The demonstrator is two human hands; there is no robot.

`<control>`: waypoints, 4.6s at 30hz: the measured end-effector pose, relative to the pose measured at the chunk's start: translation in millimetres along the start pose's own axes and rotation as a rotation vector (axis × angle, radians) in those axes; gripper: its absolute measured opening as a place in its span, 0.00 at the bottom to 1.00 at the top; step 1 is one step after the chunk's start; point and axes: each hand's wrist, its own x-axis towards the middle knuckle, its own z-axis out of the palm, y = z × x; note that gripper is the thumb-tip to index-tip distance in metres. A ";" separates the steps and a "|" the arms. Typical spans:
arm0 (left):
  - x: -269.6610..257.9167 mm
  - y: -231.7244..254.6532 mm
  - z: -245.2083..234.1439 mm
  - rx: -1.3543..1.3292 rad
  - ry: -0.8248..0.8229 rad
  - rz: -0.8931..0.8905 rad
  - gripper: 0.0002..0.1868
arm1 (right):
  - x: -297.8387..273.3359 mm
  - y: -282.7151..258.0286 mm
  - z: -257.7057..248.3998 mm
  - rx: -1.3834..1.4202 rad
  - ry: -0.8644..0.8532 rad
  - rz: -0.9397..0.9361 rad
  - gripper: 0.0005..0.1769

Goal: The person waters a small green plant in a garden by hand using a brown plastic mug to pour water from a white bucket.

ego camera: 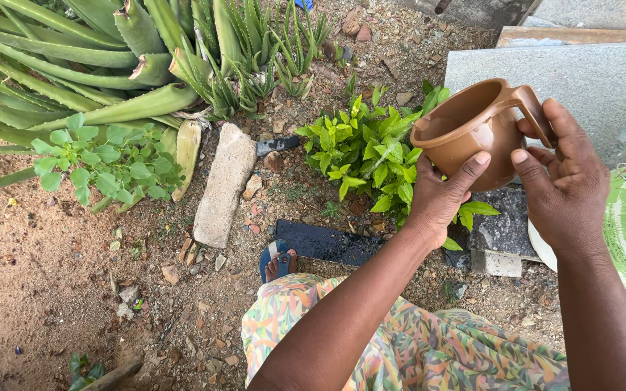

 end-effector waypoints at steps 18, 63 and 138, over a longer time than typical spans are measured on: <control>-0.1 -1.9 0.7 -0.018 -0.008 -0.017 0.65 | -1.8 3.4 -1.4 0.018 -0.013 0.006 0.35; 5.3 -28.3 20.7 -0.029 -0.023 -0.033 0.63 | -9.4 20.1 -23.5 -0.074 0.018 0.039 0.34; 2.2 -61.6 42.3 0.015 -0.127 0.088 0.61 | -23.9 38.7 -59.5 -0.092 0.164 0.054 0.18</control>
